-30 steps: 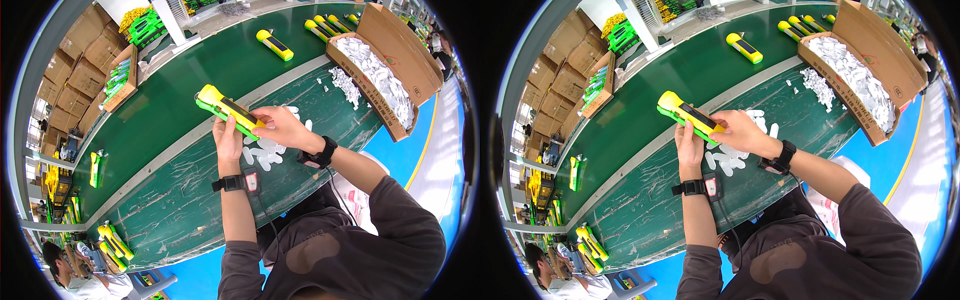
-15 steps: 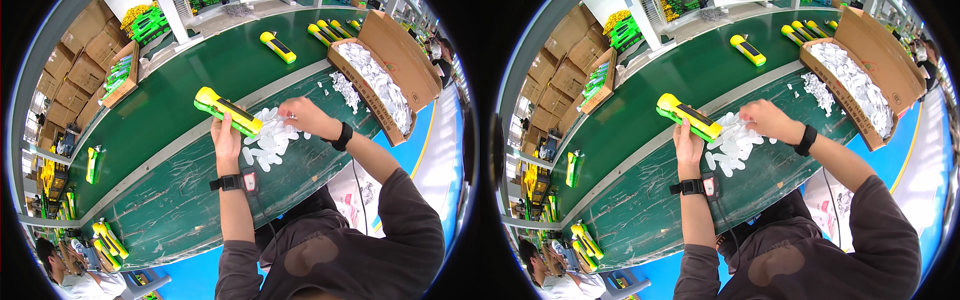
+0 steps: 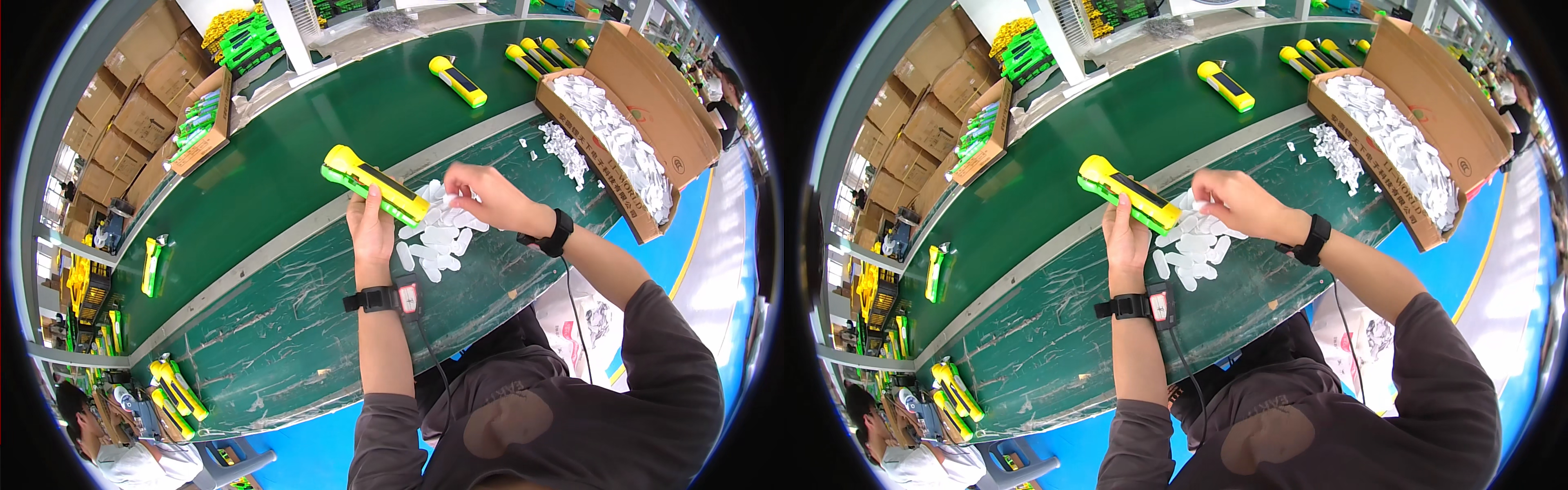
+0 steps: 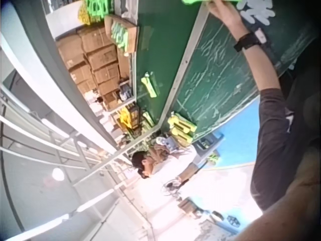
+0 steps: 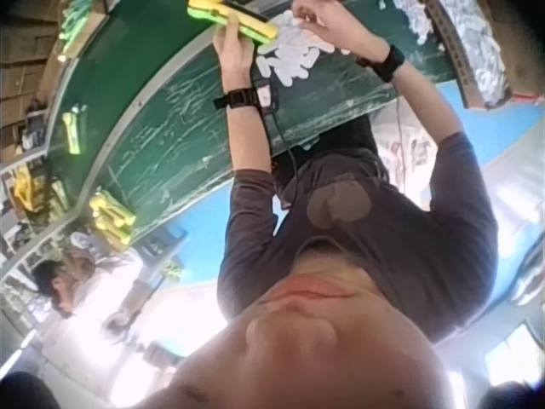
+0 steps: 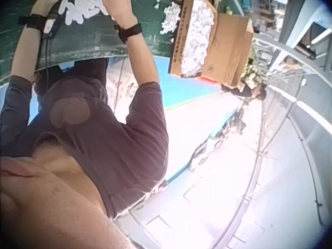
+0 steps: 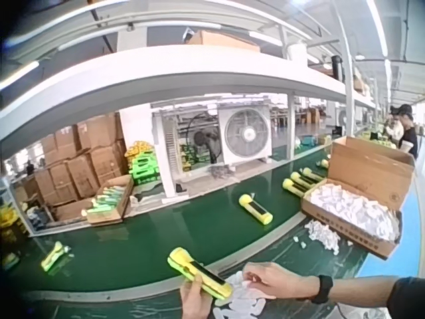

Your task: The person is assembling solar-powered flashlights by inserting internal components into the yellow and green plastic casings.

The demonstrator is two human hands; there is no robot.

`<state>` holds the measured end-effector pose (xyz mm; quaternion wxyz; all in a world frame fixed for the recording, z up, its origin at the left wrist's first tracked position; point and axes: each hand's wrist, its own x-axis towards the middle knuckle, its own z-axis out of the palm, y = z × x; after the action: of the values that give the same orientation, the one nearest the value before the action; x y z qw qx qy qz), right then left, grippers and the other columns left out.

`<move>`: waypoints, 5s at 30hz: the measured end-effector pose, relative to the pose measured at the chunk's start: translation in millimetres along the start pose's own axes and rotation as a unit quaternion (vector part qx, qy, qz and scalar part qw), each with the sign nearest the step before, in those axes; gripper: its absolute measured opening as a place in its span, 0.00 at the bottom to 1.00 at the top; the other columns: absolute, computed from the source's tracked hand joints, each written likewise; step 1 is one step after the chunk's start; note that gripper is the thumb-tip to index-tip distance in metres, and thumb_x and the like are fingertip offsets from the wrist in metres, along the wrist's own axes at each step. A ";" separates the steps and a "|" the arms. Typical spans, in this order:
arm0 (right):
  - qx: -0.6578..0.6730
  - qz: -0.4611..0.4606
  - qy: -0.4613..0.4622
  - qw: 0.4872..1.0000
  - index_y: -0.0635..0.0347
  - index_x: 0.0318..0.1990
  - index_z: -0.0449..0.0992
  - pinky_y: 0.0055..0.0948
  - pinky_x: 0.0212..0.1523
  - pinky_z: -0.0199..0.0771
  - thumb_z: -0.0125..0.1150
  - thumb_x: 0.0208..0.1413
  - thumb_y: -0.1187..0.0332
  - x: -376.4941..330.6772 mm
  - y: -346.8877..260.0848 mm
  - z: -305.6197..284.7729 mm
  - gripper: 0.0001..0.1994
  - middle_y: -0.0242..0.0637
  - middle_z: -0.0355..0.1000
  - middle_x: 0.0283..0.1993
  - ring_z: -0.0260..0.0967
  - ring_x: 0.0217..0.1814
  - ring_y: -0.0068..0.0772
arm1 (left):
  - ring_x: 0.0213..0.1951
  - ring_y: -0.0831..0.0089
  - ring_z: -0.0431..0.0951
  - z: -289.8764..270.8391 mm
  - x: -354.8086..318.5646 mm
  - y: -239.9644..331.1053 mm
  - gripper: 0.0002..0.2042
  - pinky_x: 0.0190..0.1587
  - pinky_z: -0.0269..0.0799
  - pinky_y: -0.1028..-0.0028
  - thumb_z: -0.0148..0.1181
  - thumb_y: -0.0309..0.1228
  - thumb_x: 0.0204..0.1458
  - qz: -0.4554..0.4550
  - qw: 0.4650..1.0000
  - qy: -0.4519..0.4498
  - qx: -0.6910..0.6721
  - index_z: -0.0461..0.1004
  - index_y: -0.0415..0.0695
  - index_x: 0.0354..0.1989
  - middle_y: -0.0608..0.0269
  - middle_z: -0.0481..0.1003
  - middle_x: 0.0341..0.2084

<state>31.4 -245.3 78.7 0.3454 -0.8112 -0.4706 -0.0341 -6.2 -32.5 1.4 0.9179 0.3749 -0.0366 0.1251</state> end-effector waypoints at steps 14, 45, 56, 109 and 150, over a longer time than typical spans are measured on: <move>0.262 0.181 0.157 0.935 0.69 0.31 0.75 0.26 0.42 0.74 0.62 0.48 0.75 82.9 -38.6 60.1 0.06 0.42 0.74 0.39 0.74 0.41 0.30 | 0.46 0.74 0.72 -4.2 4.0 -11.1 0.18 0.48 0.68 0.76 0.58 0.25 0.54 0.015 0.997 0.051 0.053 0.63 0.34 0.52 0.60 0.71 0.45; -0.096 0.061 0.226 0.967 0.65 0.29 0.75 0.40 0.40 0.74 0.62 0.46 0.72 76.2 -47.5 94.5 0.06 0.43 0.69 0.45 0.70 0.42 0.43 | 0.45 0.74 0.72 -6.1 5.9 -21.6 0.19 0.46 0.69 0.73 0.55 0.31 0.56 0.131 0.951 0.075 0.270 0.61 0.38 0.54 0.61 0.70 0.43; 0.159 0.151 0.075 0.973 0.66 0.51 0.71 0.34 0.44 0.75 0.60 0.50 0.71 54.9 -23.1 59.2 0.20 0.49 0.74 0.42 0.76 0.40 0.43 | 0.46 0.65 0.71 -0.1 5.9 -6.9 0.24 0.51 0.66 0.62 0.46 0.44 0.60 0.021 0.997 0.064 -0.025 0.59 0.39 0.57 0.58 0.69 0.43; 0.174 0.183 0.163 0.954 0.65 0.45 0.73 0.36 0.38 0.73 0.69 0.40 0.67 -50.6 -77.0 0.6 0.22 0.45 0.72 0.36 0.72 0.35 0.45 | 0.37 0.69 0.71 78.0 -19.1 12.7 0.33 0.43 0.69 0.67 0.40 0.61 0.56 -0.027 0.999 0.030 -0.035 0.63 0.39 0.51 0.61 0.70 0.38; -0.582 0.212 0.480 0.621 0.64 0.49 0.74 0.35 0.47 0.73 0.61 0.43 0.77 -508.8 -76.2 -285.8 0.21 0.51 0.63 0.55 0.66 0.49 0.47 | 0.57 0.64 0.64 435.0 -46.8 -212.0 0.23 0.58 0.58 0.64 0.55 0.21 0.52 -0.067 0.668 -0.592 0.445 0.56 0.39 0.56 0.52 0.64 0.53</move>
<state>-233.7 -766.8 142.3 -0.0247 -0.7886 0.0653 -0.6109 14.6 -491.1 161.5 0.4331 0.7356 -0.4873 -0.1840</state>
